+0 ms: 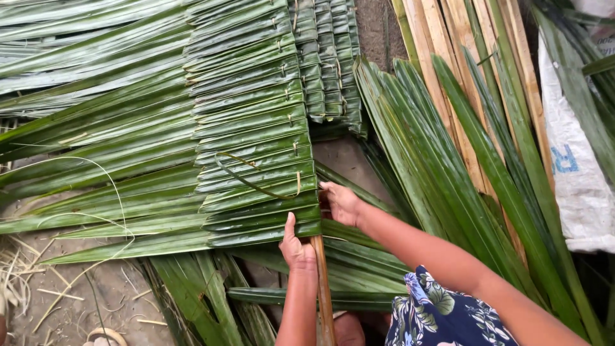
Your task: Weaving palm leaves onto a wooden lath to create a thatched roofing panel
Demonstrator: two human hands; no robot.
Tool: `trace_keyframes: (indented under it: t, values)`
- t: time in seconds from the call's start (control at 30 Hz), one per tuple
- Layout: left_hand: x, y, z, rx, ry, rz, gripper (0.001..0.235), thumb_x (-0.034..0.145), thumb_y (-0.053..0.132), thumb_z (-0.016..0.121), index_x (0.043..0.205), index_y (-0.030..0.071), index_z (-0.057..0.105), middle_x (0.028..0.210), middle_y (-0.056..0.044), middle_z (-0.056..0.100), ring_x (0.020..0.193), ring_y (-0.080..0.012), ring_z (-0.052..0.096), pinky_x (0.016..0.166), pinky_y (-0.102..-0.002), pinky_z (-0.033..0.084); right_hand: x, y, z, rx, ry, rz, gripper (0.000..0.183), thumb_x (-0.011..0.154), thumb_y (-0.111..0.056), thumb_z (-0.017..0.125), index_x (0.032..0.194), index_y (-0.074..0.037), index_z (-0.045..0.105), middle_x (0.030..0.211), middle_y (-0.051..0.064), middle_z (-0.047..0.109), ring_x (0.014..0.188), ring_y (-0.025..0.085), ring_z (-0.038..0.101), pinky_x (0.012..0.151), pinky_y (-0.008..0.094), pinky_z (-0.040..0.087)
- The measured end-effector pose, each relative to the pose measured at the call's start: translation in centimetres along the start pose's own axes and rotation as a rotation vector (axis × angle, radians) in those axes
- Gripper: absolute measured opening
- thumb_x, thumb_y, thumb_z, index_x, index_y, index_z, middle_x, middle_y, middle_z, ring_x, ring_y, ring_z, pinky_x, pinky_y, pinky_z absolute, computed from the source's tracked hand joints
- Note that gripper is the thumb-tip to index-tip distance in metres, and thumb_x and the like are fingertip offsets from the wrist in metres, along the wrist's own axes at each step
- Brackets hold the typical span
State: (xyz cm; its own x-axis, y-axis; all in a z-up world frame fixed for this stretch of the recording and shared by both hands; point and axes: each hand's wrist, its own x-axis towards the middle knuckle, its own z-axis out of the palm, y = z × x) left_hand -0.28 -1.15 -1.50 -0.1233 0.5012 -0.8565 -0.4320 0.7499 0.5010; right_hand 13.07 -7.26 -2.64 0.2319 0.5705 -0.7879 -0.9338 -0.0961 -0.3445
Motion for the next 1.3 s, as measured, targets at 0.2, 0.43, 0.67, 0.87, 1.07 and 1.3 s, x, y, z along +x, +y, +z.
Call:
trace_keyframes:
  t: [0.2, 0.43, 0.67, 0.87, 1.07, 1.3]
  values:
    - [-1.0, 0.5, 0.6, 0.002, -0.01, -0.009, 0.055, 0.071, 0.004, 0.094, 0.113, -0.012, 0.064, 0.101, -0.025, 0.069, 0.093, -0.0371, 0.072, 0.082, -0.054, 0.061, 3.5, -2.8, 1.2, -0.069, 0.029, 0.312, 0.048, 0.098, -0.062, 0.05, 0.097, -0.016, 0.062, 0.08, 0.004, 0.058, 0.073, 0.023, 0.058, 0.069, 0.042, 0.047]
    - [0.5, 0.0, 0.1, 0.011, 0.001, 0.013, 0.057, 0.069, 0.004, 0.095, 0.113, -0.011, 0.062, 0.099, -0.024, 0.069, 0.09, -0.0357, 0.072, 0.079, -0.054, 0.062, 12.7, 0.7, -3.2, -0.154, 0.062, 0.435, 0.038, 0.085, -0.029, 0.043, 0.11, -0.008, 0.062, 0.113, 0.011, 0.067, 0.107, 0.035, 0.064, 0.093, 0.057, 0.048]
    - [-2.4, 0.7, 1.5, 0.074, 0.057, 0.143, 0.061, 0.063, 0.004, 0.097, 0.114, -0.006, 0.065, 0.099, -0.019, 0.07, 0.093, -0.0298, 0.073, 0.081, -0.048, 0.06, 9.8, 0.4, -0.1, -0.109, 0.102, 0.29, 0.029, 0.089, -0.012, 0.048, 0.105, 0.005, 0.065, 0.1, 0.024, 0.066, 0.097, 0.042, 0.068, 0.085, 0.058, 0.056]
    - [-3.6, 0.7, 2.1, 0.074, 0.073, 0.196, 0.057, 0.064, 0.002, 0.096, 0.112, -0.004, 0.067, 0.1, -0.017, 0.072, 0.094, -0.0276, 0.073, 0.085, -0.045, 0.06, 11.1, -0.8, -0.5, -0.111, 0.083, 0.418, 0.028, 0.089, -0.02, 0.052, 0.098, 0.001, 0.067, 0.092, 0.018, 0.07, 0.09, 0.037, 0.071, 0.085, 0.052, 0.057]
    - [-3.5, 0.6, 2.0, 0.075, 0.055, 0.191, 0.053, 0.067, 0.0, 0.093, 0.114, -0.002, 0.07, 0.103, -0.014, 0.073, 0.097, -0.0258, 0.073, 0.088, -0.042, 0.058, 10.3, -1.1, -0.8, -0.166, 0.04, 0.505, 0.028, 0.089, -0.024, 0.051, 0.095, -0.002, 0.067, 0.088, 0.014, 0.067, 0.089, 0.036, 0.07, 0.088, 0.055, 0.055]
    - [-2.4, -0.1, 1.2, 0.078, 0.031, 0.206, 0.05, 0.069, 0.001, 0.093, 0.114, -0.001, 0.071, 0.104, -0.014, 0.074, 0.097, -0.0263, 0.073, 0.089, -0.042, 0.059, 8.7, -2.7, -0.8, -0.221, -0.016, 0.577, 0.029, 0.089, -0.03, 0.049, 0.092, -0.006, 0.066, 0.084, 0.008, 0.065, 0.087, 0.034, 0.069, 0.091, 0.059, 0.052]
